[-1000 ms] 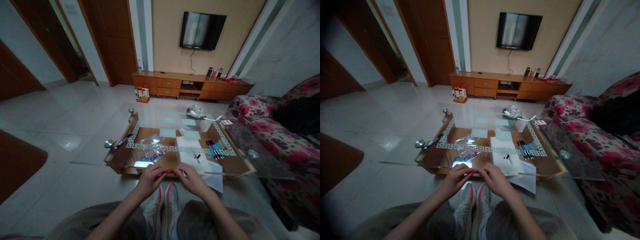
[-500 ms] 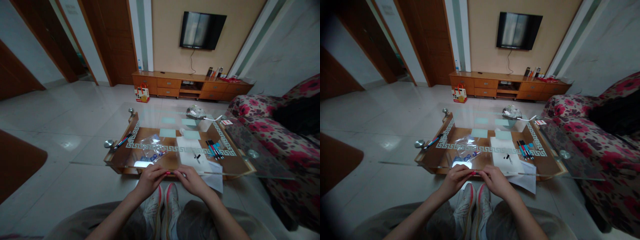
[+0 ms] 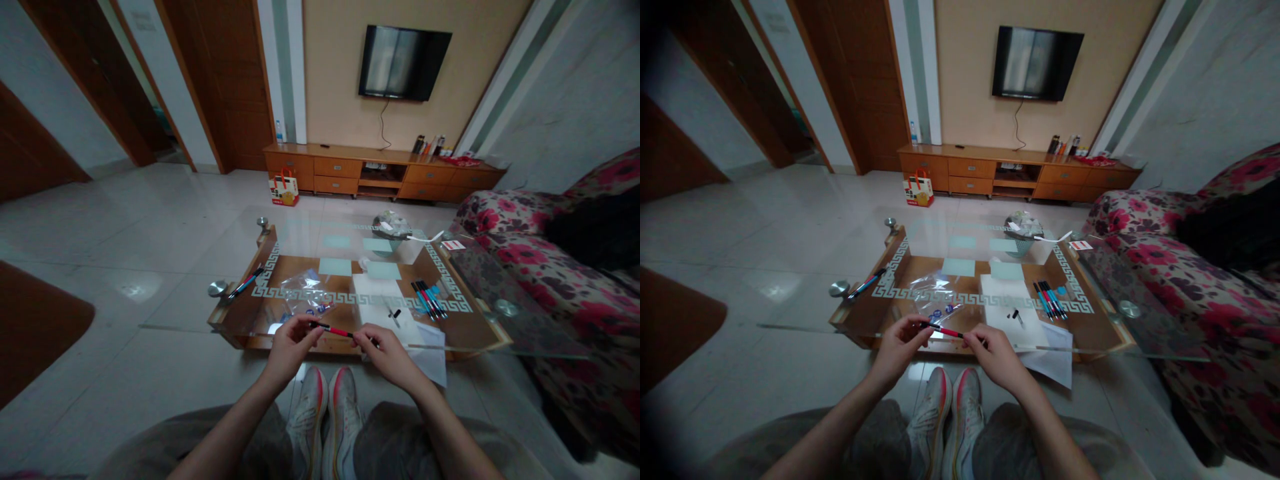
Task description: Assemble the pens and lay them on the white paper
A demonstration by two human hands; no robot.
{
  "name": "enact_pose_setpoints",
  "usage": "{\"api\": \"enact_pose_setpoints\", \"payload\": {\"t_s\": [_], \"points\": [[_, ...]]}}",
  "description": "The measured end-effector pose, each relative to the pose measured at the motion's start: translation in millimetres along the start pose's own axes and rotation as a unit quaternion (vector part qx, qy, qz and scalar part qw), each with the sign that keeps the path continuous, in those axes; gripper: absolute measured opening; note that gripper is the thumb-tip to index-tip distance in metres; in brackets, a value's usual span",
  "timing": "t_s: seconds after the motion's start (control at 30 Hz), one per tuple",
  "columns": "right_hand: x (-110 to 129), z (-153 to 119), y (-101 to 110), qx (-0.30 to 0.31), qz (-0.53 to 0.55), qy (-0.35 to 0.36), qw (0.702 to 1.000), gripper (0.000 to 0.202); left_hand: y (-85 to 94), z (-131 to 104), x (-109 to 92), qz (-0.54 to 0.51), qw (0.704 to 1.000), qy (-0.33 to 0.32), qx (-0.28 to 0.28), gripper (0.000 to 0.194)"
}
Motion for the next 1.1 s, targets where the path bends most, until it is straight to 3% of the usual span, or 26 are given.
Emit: {"api": "enact_pose_setpoints", "payload": {"t_s": [0.4,0.8,0.93,1.1], "points": [[2,-1,-4,0.009,-0.016,0.009,1.0,0.031,5.1,1,-2,-0.077,0.994,0.009,-0.073,0.035],[-4,-1,-4,-0.003,-0.004,-0.004,1.0,0.031,7.5,1,0,-0.063,0.995,0.004,-0.074,0.034],[-11,3,3,-0.041,0.052,-0.034,0.997,0.031,1.6,1,3,-0.088,0.995,0.021,-0.033,0.037],[-22,8,11,-0.079,0.163,-0.067,0.981,0.038,-16.5,-7,7,-0.068,0.991,0.034,0.109,0.043]]}}
Point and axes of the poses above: each hand's wrist, its own z-axis towards the middle knuckle, its own y-axis out of the back of the hand, x = y × z, the point moved 6 cm from there along z, towards the middle knuckle, and after that the axes turned 8 degrees about -y, right-handed, at the moved point
